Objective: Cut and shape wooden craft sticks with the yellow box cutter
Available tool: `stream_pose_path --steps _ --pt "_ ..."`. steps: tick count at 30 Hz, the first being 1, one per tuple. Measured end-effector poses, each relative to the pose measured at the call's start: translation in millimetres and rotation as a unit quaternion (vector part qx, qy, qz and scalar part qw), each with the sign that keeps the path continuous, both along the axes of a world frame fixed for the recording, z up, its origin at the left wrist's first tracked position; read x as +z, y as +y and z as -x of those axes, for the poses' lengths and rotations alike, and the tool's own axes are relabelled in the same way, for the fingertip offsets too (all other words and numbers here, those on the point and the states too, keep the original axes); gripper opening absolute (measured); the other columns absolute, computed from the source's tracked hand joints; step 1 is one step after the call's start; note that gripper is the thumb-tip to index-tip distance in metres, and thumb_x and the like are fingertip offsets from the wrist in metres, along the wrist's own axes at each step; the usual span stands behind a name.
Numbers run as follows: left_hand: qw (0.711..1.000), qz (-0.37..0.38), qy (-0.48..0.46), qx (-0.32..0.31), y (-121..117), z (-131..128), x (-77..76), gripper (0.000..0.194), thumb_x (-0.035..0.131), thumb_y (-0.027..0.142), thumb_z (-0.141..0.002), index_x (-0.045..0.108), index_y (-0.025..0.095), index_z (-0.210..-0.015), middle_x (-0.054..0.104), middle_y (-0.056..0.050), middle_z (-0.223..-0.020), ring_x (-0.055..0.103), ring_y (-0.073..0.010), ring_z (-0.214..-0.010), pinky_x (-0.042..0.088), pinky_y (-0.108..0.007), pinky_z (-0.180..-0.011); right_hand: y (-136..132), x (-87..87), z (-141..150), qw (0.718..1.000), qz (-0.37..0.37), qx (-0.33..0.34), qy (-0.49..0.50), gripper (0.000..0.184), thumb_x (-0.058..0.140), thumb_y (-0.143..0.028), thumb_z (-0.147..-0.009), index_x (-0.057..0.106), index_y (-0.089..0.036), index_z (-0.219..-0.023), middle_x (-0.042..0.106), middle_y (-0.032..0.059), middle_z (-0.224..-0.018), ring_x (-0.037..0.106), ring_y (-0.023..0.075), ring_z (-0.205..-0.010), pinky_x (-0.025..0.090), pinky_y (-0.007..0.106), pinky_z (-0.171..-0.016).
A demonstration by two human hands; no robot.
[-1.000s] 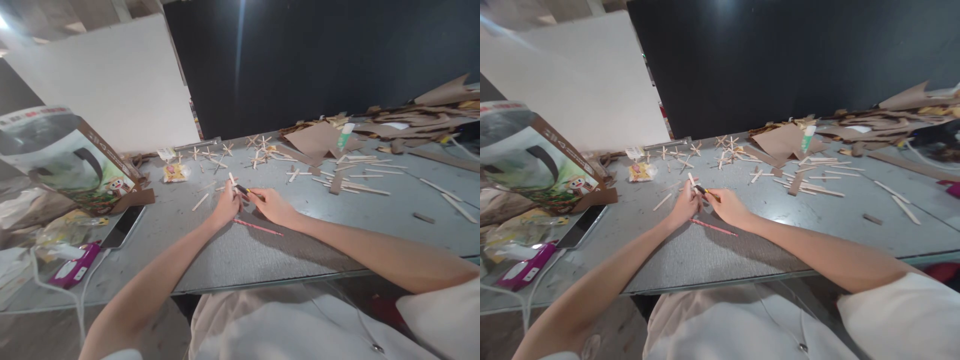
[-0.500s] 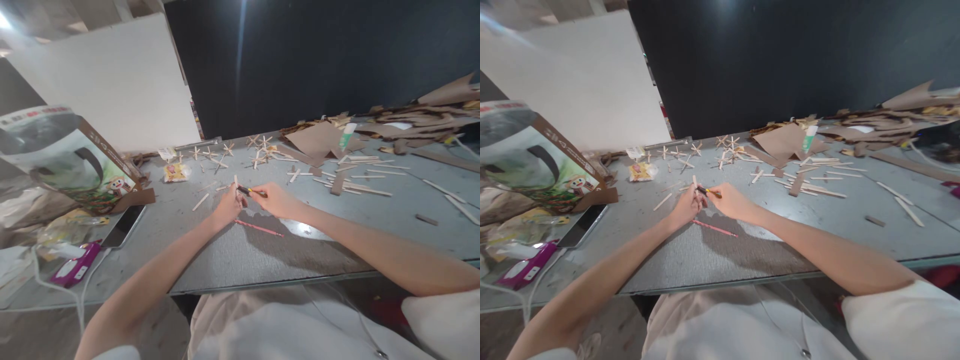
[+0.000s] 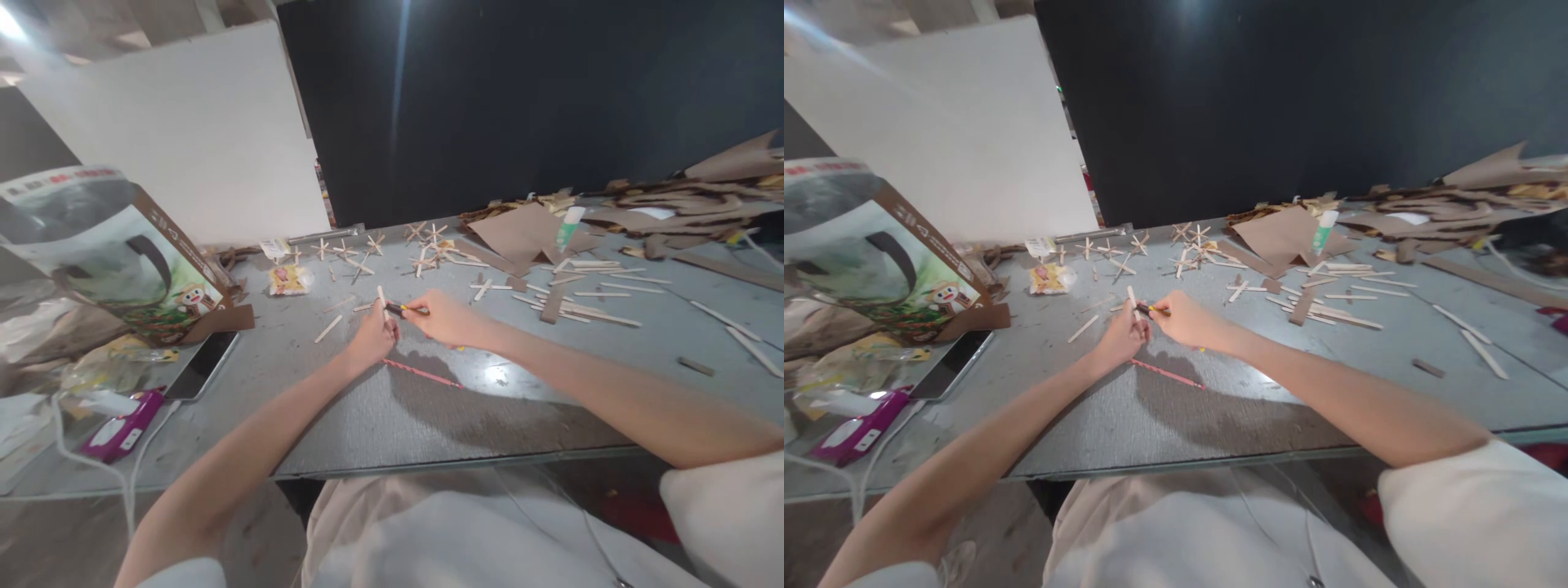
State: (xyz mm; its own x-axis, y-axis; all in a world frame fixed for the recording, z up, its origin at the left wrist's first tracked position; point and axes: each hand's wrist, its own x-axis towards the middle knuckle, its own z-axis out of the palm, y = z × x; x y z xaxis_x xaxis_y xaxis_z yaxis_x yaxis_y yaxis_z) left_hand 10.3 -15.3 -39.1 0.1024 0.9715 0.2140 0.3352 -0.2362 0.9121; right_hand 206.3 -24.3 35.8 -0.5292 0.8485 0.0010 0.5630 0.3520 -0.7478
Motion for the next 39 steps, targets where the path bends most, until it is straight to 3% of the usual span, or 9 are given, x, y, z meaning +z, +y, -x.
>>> stream_pose_path --steps 4,6,11,14,19,22,28,34,39 --pt "1.000 -0.002 -0.005 0.000 -0.9 1.8 1.7 0.026 0.061 0.014 -0.085 0.051 0.024 -0.107 0.055 0.007 -0.067 0.058 -0.0127 -0.057 0.045 -0.025 -0.057 -6.6 -22.7 9.1 0.992 -0.099 0.003 0.082 0.038 0.047 -0.042 -0.101 0.057 -0.020 -0.072 0.038 -0.0041 -0.057 0.029 0.0109 -0.052 0.022 0.029 -0.054" --pt "1.000 -0.005 0.004 0.003 -1.4 2.7 2.1 0.027 0.059 0.012 -0.084 0.051 0.023 -0.107 0.056 0.007 -0.067 0.058 -0.0131 -0.058 0.045 -0.025 -0.057 -8.4 -24.9 10.2 0.990 -0.109 0.004 0.094 0.038 0.046 -0.042 -0.102 0.058 -0.020 -0.073 0.039 -0.0043 -0.058 0.030 0.0109 -0.052 0.022 0.029 -0.054" --pt "0.999 0.010 0.032 0.000 -1.2 2.3 -0.1 0.031 0.056 0.010 -0.084 0.051 0.024 -0.111 0.051 0.009 -0.057 0.053 -0.0142 -0.052 0.038 -0.024 -0.053 -0.9 10.4 2.6 0.998 0.044 -0.011 -0.031 0.028 0.053 -0.036 -0.104 0.072 -0.017 -0.097 0.045 -0.0043 -0.050 0.038 0.0117 -0.037 0.027 0.030 -0.047" --pt "0.999 0.017 0.031 -0.003 -1.6 0.6 -0.6 0.035 0.055 0.012 -0.085 0.051 0.023 -0.118 0.050 0.010 -0.056 0.053 -0.0143 -0.051 0.038 -0.024 -0.052 0.3 21.6 -0.1 0.997 0.067 -0.016 -0.048 0.025 0.057 -0.036 -0.104 0.074 -0.017 -0.103 0.052 -0.0025 -0.052 0.040 0.0113 -0.034 0.028 0.029 -0.044" --pt "1.000 0.016 0.008 -0.016 -7.4 -1.6 4.7 0.073 0.058 0.012 -0.082 0.032 0.021 -0.150 0.055 0.011 -0.061 0.058 -0.0141 -0.054 0.045 -0.024 -0.057 -7.3 0.3 -1.6 1.000 -0.001 0.009 0.012 0.027 0.052 -0.035 -0.103 0.069 -0.019 -0.089 0.043 -0.0046 -0.051 0.032 0.0094 -0.036 0.021 0.029 -0.045" --pt "1.000 0.008 0.004 -0.029 -10.4 -1.1 7.2 0.082 0.059 0.012 -0.081 0.024 0.020 -0.155 0.063 0.010 -0.061 0.056 -0.0129 -0.051 0.044 -0.023 -0.058 -7.5 -7.7 -2.5 0.999 -0.026 0.020 0.027 0.026 0.051 -0.032 -0.101 0.068 -0.018 -0.087 0.040 -0.0053 -0.052 0.029 0.0091 -0.041 0.020 0.029 -0.048" --pt "0.999 0.014 -0.030 -0.034 -7.0 -0.8 4.9 0.066 0.059 0.011 -0.077 0.035 0.025 -0.137 0.049 0.015 -0.057 0.053 -0.0112 -0.048 0.042 -0.021 -0.055 -9.0 -11.2 3.8 0.999 -0.022 0.018 0.042 0.028 0.047 -0.032 -0.100 0.062 -0.020 -0.081 0.039 -0.0053 -0.053 0.031 0.0106 -0.044 0.020 0.030 -0.051" --pt "0.998 0.005 -0.060 -0.026 -4.4 -2.3 2.4 0.065 0.063 0.008 -0.073 0.038 0.025 -0.130 0.041 0.016 -0.058 0.050 -0.0111 -0.048 0.041 -0.023 -0.055 -17.1 -26.4 11.1 0.992 -0.104 0.006 0.078 0.029 0.045 -0.029 -0.098 0.051 -0.021 -0.071 0.041 -0.0048 -0.057 0.031 0.0108 -0.052 0.022 0.030 -0.057" --pt "0.999 0.023 -0.035 -0.023 -2.6 0.1 0.4 0.057 0.061 0.012 -0.080 0.040 0.025 -0.130 0.046 0.015 -0.058 0.054 -0.0127 -0.047 0.038 -0.023 -0.052 -1.7 3.4 6.3 0.998 -0.054 0.017 -0.034 0.027 0.054 -0.027 -0.098 0.057 -0.021 -0.072 0.036 -0.0056 -0.050 0.029 0.0112 -0.046 0.020 0.032 -0.055"
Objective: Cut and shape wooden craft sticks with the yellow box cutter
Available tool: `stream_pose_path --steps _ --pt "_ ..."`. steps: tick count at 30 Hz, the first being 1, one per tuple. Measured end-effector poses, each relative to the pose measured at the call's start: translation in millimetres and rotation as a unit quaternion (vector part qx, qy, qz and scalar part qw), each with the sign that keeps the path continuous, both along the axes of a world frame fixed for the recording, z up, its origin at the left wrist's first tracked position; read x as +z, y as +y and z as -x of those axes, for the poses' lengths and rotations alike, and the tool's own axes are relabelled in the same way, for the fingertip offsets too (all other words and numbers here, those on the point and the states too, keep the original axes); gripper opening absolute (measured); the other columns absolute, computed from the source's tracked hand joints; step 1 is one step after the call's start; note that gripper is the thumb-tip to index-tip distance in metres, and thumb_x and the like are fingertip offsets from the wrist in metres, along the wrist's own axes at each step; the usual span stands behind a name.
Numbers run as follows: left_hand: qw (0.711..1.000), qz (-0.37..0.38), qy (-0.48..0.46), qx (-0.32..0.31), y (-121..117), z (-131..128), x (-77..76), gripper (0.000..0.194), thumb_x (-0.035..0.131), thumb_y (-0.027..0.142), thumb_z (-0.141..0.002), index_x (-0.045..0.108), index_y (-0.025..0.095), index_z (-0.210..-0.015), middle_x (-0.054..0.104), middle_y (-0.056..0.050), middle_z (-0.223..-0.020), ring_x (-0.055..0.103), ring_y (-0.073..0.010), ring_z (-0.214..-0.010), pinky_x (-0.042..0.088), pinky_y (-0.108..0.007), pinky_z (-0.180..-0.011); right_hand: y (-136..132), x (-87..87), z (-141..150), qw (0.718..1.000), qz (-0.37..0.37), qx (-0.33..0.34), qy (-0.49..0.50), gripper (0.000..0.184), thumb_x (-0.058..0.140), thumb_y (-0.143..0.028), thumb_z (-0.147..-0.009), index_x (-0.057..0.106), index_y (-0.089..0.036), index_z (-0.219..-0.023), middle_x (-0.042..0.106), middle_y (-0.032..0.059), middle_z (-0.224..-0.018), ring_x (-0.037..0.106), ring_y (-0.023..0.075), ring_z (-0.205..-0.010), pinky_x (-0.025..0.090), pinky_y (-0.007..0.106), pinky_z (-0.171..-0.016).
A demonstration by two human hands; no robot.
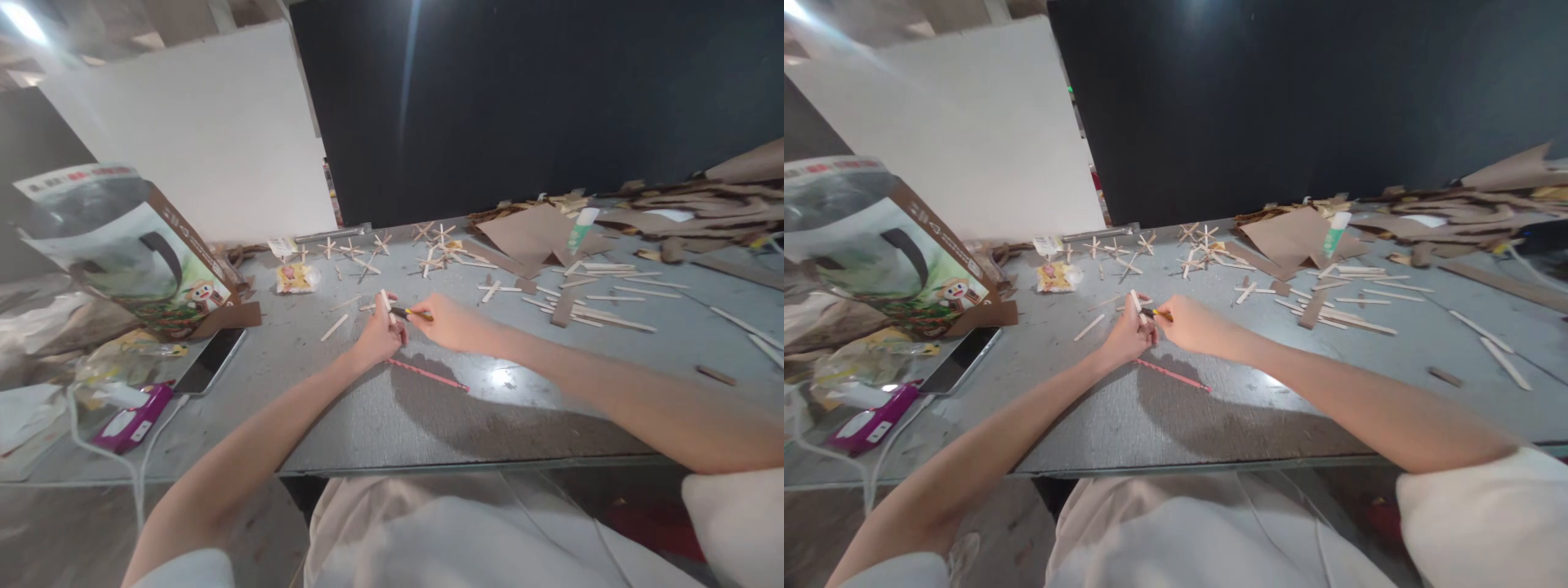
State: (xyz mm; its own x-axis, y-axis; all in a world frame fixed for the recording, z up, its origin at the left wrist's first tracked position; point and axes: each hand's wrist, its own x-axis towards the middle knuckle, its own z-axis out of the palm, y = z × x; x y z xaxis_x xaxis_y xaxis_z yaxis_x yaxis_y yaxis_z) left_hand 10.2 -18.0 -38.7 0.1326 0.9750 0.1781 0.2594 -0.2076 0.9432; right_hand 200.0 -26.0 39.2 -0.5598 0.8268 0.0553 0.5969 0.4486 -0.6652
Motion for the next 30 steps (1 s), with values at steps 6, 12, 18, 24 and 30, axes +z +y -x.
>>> stream_pose_path --steps 6,12,18,24,30 --pt "1.000 -0.005 0.007 -0.001 1.7 2.9 -0.9 0.053 0.060 0.014 -0.080 0.036 0.026 -0.126 0.048 0.015 -0.057 0.057 -0.0132 -0.048 0.038 -0.022 -0.053 -2.9 -4.5 1.2 1.000 0.022 -0.008 0.021 0.026 0.051 -0.028 -0.100 0.059 -0.021 -0.076 0.043 -0.0035 -0.053 0.037 0.0127 -0.046 0.025 0.031 -0.055" --pt "0.998 -0.052 0.041 0.002 2.1 -0.5 -1.4 0.057 0.058 0.008 -0.072 0.038 0.024 -0.123 0.043 0.015 -0.056 0.055 -0.0150 -0.048 0.040 -0.025 -0.054 -16.1 -33.7 4.4 0.993 -0.071 0.000 0.090 0.027 0.044 -0.024 -0.100 0.051 -0.021 -0.074 0.048 -0.0028 -0.059 0.038 0.0123 -0.054 0.024 0.031 -0.059" --pt "0.999 -0.004 0.037 -0.006 2.0 0.3 -0.5 0.052 0.059 0.011 -0.079 0.037 0.024 -0.125 0.047 0.015 -0.056 0.054 -0.0136 -0.045 0.034 -0.022 -0.051 6.3 8.5 -0.8 0.999 0.019 -0.002 -0.039 0.026 0.054 -0.030 -0.099 0.057 -0.022 -0.075 0.040 -0.0045 -0.047 0.034 0.0119 -0.042 0.021 0.032 -0.053" --pt "0.998 -0.030 0.045 0.006 4.1 1.7 -3.3 0.056 0.060 0.009 -0.076 0.039 0.024 -0.126 0.047 0.015 -0.055 0.053 -0.0128 -0.047 0.036 -0.023 -0.052 -8.6 -15.2 3.5 0.999 -0.018 -0.011 0.033 0.028 0.045 -0.027 -0.101 0.055 -0.021 -0.076 0.046 -0.0027 -0.055 0.039 0.0126 -0.048 0.025 0.031 -0.055" --pt "0.999 -0.030 0.009 0.007 7.1 2.3 -6.1 0.051 0.064 0.008 -0.078 0.038 0.025 -0.119 0.044 0.017 -0.056 0.051 -0.0112 -0.045 0.038 -0.022 -0.052 -11.0 -19.8 7.4 0.999 -0.046 0.001 0.020 0.027 0.045 -0.024 -0.101 0.054 -0.021 -0.076 0.046 -0.0037 -0.057 0.035 0.0118 -0.051 0.022 0.030 -0.056"
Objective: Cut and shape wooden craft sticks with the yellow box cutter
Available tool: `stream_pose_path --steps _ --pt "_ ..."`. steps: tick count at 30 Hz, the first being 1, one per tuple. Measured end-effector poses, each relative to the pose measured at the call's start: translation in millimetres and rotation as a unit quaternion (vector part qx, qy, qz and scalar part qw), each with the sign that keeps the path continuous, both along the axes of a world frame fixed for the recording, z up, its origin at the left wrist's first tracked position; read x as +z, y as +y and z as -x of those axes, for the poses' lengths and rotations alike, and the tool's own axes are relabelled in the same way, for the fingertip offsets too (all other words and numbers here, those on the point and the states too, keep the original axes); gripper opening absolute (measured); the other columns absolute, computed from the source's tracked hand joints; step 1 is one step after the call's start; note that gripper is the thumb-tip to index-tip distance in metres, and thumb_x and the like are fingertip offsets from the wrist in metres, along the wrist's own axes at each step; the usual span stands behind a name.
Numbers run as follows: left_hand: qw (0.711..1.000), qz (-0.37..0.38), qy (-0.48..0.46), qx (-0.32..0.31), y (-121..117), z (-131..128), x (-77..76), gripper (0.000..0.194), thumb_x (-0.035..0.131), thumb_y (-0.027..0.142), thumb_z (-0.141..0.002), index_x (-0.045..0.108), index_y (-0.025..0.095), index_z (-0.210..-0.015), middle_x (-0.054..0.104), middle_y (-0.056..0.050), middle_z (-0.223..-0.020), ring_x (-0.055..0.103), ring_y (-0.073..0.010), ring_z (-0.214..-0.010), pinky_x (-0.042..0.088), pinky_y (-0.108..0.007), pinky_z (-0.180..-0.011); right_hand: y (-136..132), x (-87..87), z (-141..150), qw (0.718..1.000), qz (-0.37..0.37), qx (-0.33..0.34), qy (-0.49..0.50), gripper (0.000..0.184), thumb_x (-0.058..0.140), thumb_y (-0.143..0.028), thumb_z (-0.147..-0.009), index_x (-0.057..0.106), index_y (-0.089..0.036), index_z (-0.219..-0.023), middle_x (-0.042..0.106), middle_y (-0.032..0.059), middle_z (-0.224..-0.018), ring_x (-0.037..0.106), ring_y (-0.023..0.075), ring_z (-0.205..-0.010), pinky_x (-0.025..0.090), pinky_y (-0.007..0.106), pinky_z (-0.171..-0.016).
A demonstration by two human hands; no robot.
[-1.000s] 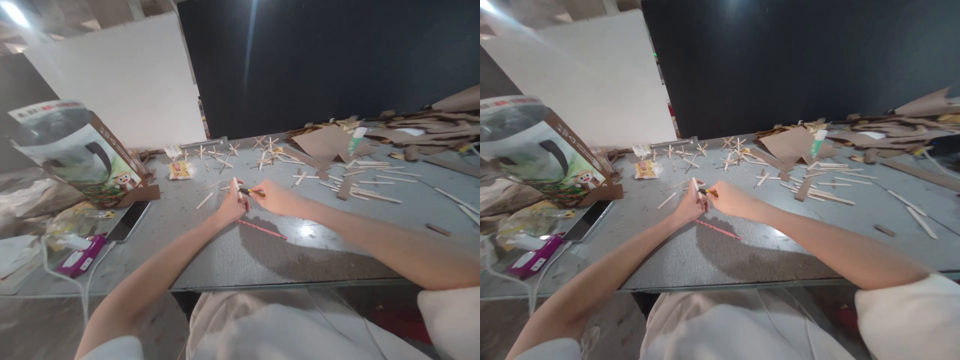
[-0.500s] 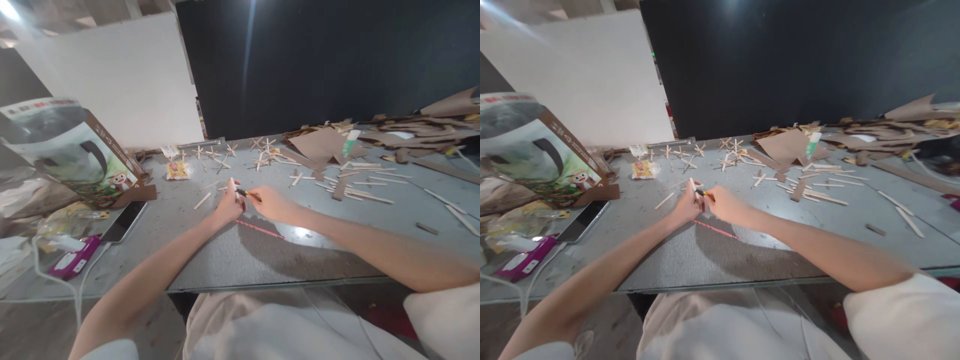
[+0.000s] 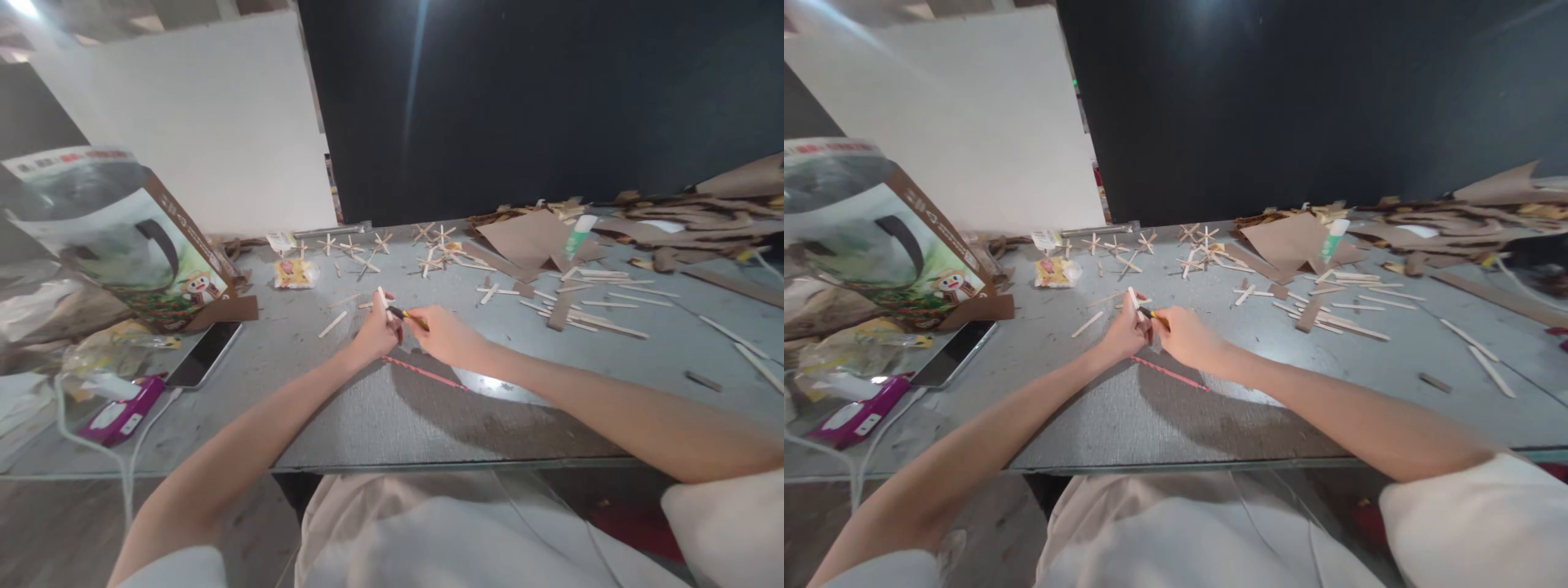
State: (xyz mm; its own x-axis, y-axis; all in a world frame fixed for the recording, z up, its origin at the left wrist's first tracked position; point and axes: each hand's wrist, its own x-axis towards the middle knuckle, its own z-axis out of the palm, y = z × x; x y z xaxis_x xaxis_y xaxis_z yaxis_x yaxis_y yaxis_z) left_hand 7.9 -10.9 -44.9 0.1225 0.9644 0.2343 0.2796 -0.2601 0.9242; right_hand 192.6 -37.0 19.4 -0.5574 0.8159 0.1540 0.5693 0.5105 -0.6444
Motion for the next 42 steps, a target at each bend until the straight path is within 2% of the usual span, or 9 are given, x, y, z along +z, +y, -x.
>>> stream_pose_path --steps 4,6,11,15,24,30,32,39,42 --pt "0.999 0.040 -0.014 0.010 2.6 -0.3 -0.2 0.038 0.063 0.014 -0.086 0.040 0.025 -0.115 0.051 0.014 -0.058 0.055 -0.0118 -0.046 0.038 -0.022 -0.051 8.6 27.4 -0.9 0.996 0.045 -0.017 -0.069 0.025 0.048 -0.023 -0.103 0.062 -0.019 -0.083 0.039 -0.0060 -0.052 0.033 0.0111 -0.047 0.020 0.030 -0.055" --pt "0.999 0.047 -0.006 0.018 2.6 -0.9 0.5 0.033 0.060 0.014 -0.088 0.042 0.025 -0.113 0.052 0.013 -0.058 0.055 -0.0121 -0.047 0.038 -0.022 -0.051 8.9 32.3 -1.8 0.996 0.060 -0.022 -0.067 0.026 0.046 -0.025 -0.104 0.065 -0.018 -0.087 0.037 -0.0066 -0.052 0.034 0.0107 -0.045 0.021 0.030 -0.055" --pt "0.998 0.049 0.026 0.018 -2.8 -2.2 4.3 0.031 0.053 0.011 -0.087 0.046 0.022 -0.115 0.057 0.010 -0.057 0.054 -0.0130 -0.049 0.038 -0.024 -0.055 2.2 22.5 -4.9 0.996 0.074 -0.019 -0.037 0.029 0.043 -0.027 -0.107 0.063 -0.019 -0.088 0.035 -0.0079 -0.052 0.033 0.0099 -0.043 0.022 0.029 -0.054" --pt "0.997 0.045 0.054 0.010 -6.3 -2.3 6.3 0.038 0.053 0.012 -0.085 0.048 0.020 -0.121 0.061 0.008 -0.061 0.057 -0.0141 -0.054 0.041 -0.026 -0.060 -3.7 16.9 -4.9 0.997 0.068 -0.025 -0.013 0.031 0.044 -0.024 -0.105 0.060 -0.019 -0.080 0.036 -0.0072 -0.053 0.034 0.0098 -0.045 0.023 0.028 -0.054" --pt "0.993 0.049 0.110 -0.003 -8.9 -1.8 10.1 0.048 0.053 0.015 -0.086 0.043 0.020 -0.132 0.060 0.010 -0.059 0.053 -0.0148 -0.051 0.035 -0.026 -0.053 16.5 44.6 -11.3 0.984 0.150 -0.025 -0.087 0.026 0.050 -0.032 -0.107 0.072 -0.018 -0.104 0.053 -0.0027 -0.057 0.041 0.0108 -0.037 0.032 0.028 -0.046" --pt "0.995 0.036 0.092 0.005 -5.4 -1.8 6.5 0.037 0.050 0.013 -0.086 0.046 0.021 -0.122 0.056 0.009 -0.058 0.056 -0.0152 -0.052 0.040 -0.027 -0.056 -4.0 17.5 -5.2 0.996 0.082 -0.031 -0.009 0.031 0.045 -0.024 -0.107 0.066 -0.017 -0.086 0.039 -0.0062 -0.054 0.033 0.0092 -0.041 0.026 0.027 -0.049" --pt "0.995 0.028 0.093 -0.002 -5.1 -1.3 5.6 0.033 0.051 0.013 -0.087 0.047 0.022 -0.118 0.057 0.010 -0.059 0.057 -0.0146 -0.052 0.039 -0.026 -0.055 -8.2 14.2 -4.6 0.997 0.070 -0.037 0.003 0.031 0.045 -0.022 -0.106 0.064 -0.017 -0.083 0.035 -0.0069 -0.053 0.031 0.0090 -0.042 0.025 0.027 -0.050" --pt "0.995 0.038 0.088 -0.010 -4.9 -1.1 4.1 0.039 0.050 0.009 -0.087 0.042 0.022 -0.123 0.055 0.012 -0.055 0.051 -0.0150 -0.048 0.035 -0.025 -0.051 13.9 45.2 -8.2 0.986 0.139 -0.025 -0.090 0.023 0.053 -0.030 -0.104 0.064 -0.020 -0.087 0.048 -0.0036 -0.052 0.041 0.0115 -0.036 0.029 0.027 -0.046" --pt "0.996 0.040 0.081 -0.005 -4.5 -1.3 3.7 0.038 0.051 0.011 -0.088 0.042 0.022 -0.123 0.055 0.011 -0.055 0.053 -0.0148 -0.048 0.036 -0.025 -0.051 13.5 33.5 -5.8 0.989 0.125 -0.034 -0.077 0.023 0.053 -0.032 -0.103 0.064 -0.020 -0.086 0.050 -0.0035 -0.053 0.041 0.0116 -0.038 0.028 0.027 -0.048"
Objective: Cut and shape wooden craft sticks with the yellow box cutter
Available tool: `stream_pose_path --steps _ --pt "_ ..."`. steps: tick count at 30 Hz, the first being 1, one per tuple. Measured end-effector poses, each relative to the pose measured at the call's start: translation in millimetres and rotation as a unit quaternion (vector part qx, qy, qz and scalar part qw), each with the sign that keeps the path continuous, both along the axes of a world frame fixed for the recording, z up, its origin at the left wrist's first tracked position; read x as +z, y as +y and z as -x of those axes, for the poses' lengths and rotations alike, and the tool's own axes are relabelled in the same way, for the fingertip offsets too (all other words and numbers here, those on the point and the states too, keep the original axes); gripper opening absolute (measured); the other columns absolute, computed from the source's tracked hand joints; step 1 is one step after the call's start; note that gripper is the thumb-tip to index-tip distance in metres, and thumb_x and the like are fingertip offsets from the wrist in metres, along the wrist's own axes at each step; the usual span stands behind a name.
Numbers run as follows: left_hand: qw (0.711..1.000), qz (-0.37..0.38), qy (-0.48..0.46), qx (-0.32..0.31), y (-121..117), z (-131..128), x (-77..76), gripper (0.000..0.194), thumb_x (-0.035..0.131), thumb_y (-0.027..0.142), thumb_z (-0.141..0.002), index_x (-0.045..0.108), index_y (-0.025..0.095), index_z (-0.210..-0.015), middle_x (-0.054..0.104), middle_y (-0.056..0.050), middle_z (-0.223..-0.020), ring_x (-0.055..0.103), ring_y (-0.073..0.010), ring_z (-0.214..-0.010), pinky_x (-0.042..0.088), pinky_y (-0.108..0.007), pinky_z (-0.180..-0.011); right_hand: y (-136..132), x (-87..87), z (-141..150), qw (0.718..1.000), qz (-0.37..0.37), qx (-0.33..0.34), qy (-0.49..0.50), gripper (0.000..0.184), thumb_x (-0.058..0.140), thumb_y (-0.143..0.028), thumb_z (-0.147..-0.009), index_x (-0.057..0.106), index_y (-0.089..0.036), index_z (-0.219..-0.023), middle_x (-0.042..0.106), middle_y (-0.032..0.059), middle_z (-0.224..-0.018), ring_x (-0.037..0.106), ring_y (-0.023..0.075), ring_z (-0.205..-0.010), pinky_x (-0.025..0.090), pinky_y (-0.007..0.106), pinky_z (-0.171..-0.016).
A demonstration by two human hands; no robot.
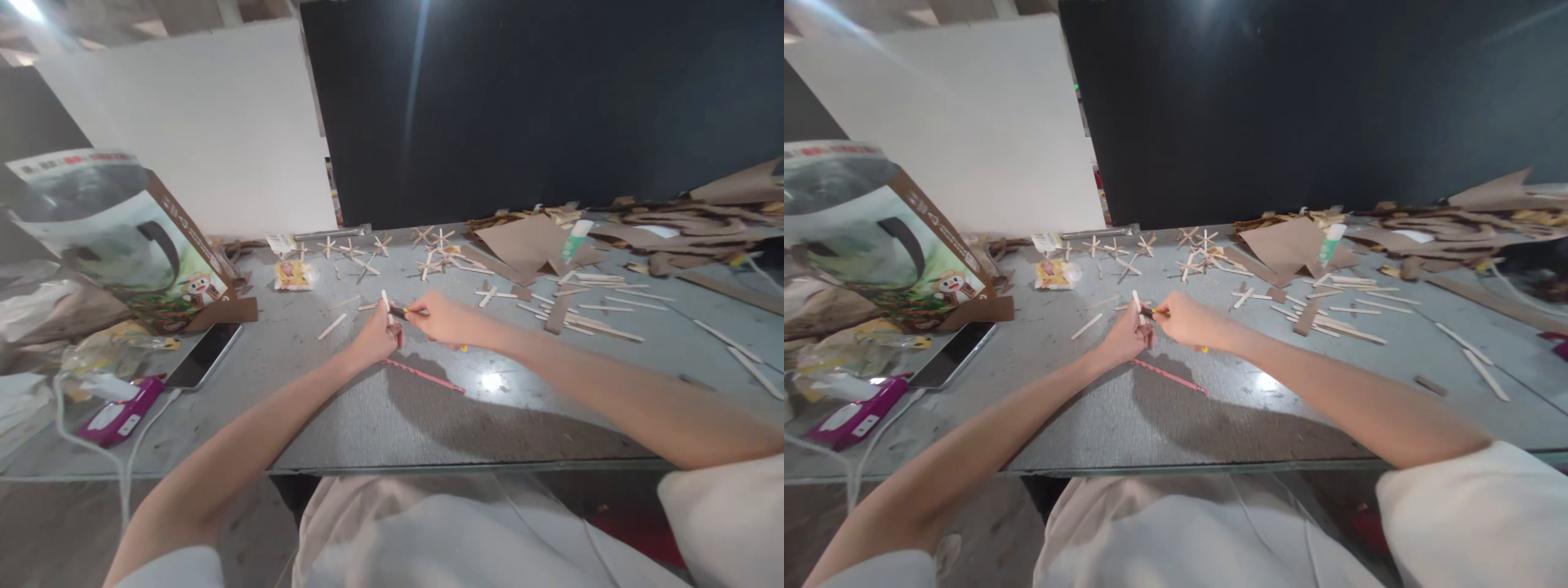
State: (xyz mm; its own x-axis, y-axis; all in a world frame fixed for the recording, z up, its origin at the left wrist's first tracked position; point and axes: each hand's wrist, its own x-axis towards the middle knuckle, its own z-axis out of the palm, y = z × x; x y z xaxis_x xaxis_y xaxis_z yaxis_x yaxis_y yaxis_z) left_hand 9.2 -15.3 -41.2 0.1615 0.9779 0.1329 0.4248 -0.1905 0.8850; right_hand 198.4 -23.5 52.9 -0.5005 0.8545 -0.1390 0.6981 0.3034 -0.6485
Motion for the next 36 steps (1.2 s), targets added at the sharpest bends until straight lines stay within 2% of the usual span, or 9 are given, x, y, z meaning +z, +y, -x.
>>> stream_pose_path --steps 6,8,12,16,20,23,26,33,36 --pt "1.000 -0.022 -0.002 0.001 -0.3 0.1 0.7 0.025 0.055 0.013 -0.088 0.046 0.023 -0.109 0.056 0.010 -0.058 0.056 -0.0132 -0.051 0.039 -0.024 -0.053 -16.4 -40.4 4.7 0.985 -0.138 0.016 0.107 0.029 0.044 -0.026 -0.099 0.059 -0.019 -0.075 0.046 -0.0031 -0.059 0.036 0.0110 -0.052 0.027 0.027 -0.055" --pt "1.000 -0.017 -0.005 0.007 -0.2 -0.2 1.1 0.027 0.055 0.011 -0.088 0.045 0.024 -0.110 0.055 0.011 -0.057 0.056 -0.0137 -0.051 0.039 -0.024 -0.054 -14.8 -32.9 4.4 0.991 -0.106 0.008 0.082 0.028 0.045 -0.026 -0.100 0.061 -0.019 -0.079 0.045 -0.0036 -0.057 0.036 0.0109 -0.048 0.027 0.027 -0.054" --pt "1.000 0.002 0.001 0.011 -0.6 -0.7 1.7 0.037 0.050 0.007 -0.086 0.042 0.023 -0.118 0.052 0.012 -0.054 0.053 -0.0145 -0.047 0.036 -0.024 -0.052 -2.1 6.0 2.4 1.000 0.008 -0.012 -0.008 0.024 0.053 -0.034 -0.103 0.067 -0.019 -0.090 0.049 -0.0032 -0.053 0.039 0.0113 -0.037 0.029 0.028 -0.048" --pt "1.000 -0.003 0.007 0.006 -2.5 0.2 3.0 0.040 0.054 0.007 -0.085 0.043 0.022 -0.121 0.054 0.012 -0.055 0.053 -0.0132 -0.048 0.036 -0.024 -0.053 5.0 24.6 1.8 0.999 0.037 0.015 -0.025 0.026 0.056 -0.033 -0.104 0.066 -0.018 -0.085 0.053 -0.0014 -0.055 0.037 0.0095 -0.037 0.031 0.028 -0.047" --pt "1.000 -0.005 0.010 0.014 -2.6 -0.3 3.4 0.037 0.052 0.009 -0.086 0.044 0.022 -0.119 0.054 0.011 -0.056 0.053 -0.0139 -0.049 0.038 -0.025 -0.053 -4.9 -2.4 3.0 1.000 0.002 -0.008 0.005 0.026 0.049 -0.032 -0.106 0.067 -0.019 -0.092 0.049 -0.0035 -0.055 0.042 0.0115 -0.039 0.030 0.028 -0.049" --pt "1.000 -0.004 -0.002 0.015 -1.7 -1.2 3.0 0.032 0.052 0.009 -0.085 0.045 0.023 -0.112 0.053 0.011 -0.058 0.055 -0.0134 -0.049 0.038 -0.025 -0.052 -16.3 -30.6 5.1 0.993 -0.088 0.002 0.081 0.029 0.045 -0.026 -0.103 0.062 -0.018 -0.081 0.044 -0.0044 -0.057 0.038 0.0108 -0.048 0.027 0.027 -0.055" --pt "1.000 -0.008 -0.024 0.014 -0.6 -0.6 2.4 0.028 0.054 0.010 -0.086 0.045 0.024 -0.108 0.051 0.011 -0.059 0.056 -0.0128 -0.049 0.039 -0.024 -0.052 -20.1 -40.8 8.1 0.982 -0.151 0.010 0.114 0.029 0.045 -0.023 -0.100 0.060 -0.018 -0.075 0.048 -0.0027 -0.060 0.040 0.0116 -0.054 0.027 0.028 -0.058" --pt "1.000 -0.014 -0.024 0.007 2.0 3.6 -1.1 0.039 0.059 0.011 -0.084 0.048 0.022 -0.119 0.054 0.012 -0.053 0.052 -0.0140 -0.046 0.036 -0.025 -0.050 3.5 3.3 6.3 1.000 -0.007 -0.006 -0.012 0.022 0.054 -0.031 -0.101 0.069 -0.018 -0.094 0.050 -0.0023 -0.053 0.044 0.0131 -0.037 0.029 0.028 -0.048" --pt "1.000 -0.011 -0.026 0.006 2.2 3.2 -1.9 0.039 0.059 0.012 -0.085 0.048 0.023 -0.121 0.055 0.012 -0.054 0.053 -0.0139 -0.046 0.036 -0.025 -0.051 5.1 6.0 5.7 1.000 0.011 -0.006 -0.018 0.022 0.055 -0.033 -0.102 0.070 -0.018 -0.095 0.054 -0.0007 -0.055 0.047 0.0136 -0.037 0.030 0.028 -0.047"
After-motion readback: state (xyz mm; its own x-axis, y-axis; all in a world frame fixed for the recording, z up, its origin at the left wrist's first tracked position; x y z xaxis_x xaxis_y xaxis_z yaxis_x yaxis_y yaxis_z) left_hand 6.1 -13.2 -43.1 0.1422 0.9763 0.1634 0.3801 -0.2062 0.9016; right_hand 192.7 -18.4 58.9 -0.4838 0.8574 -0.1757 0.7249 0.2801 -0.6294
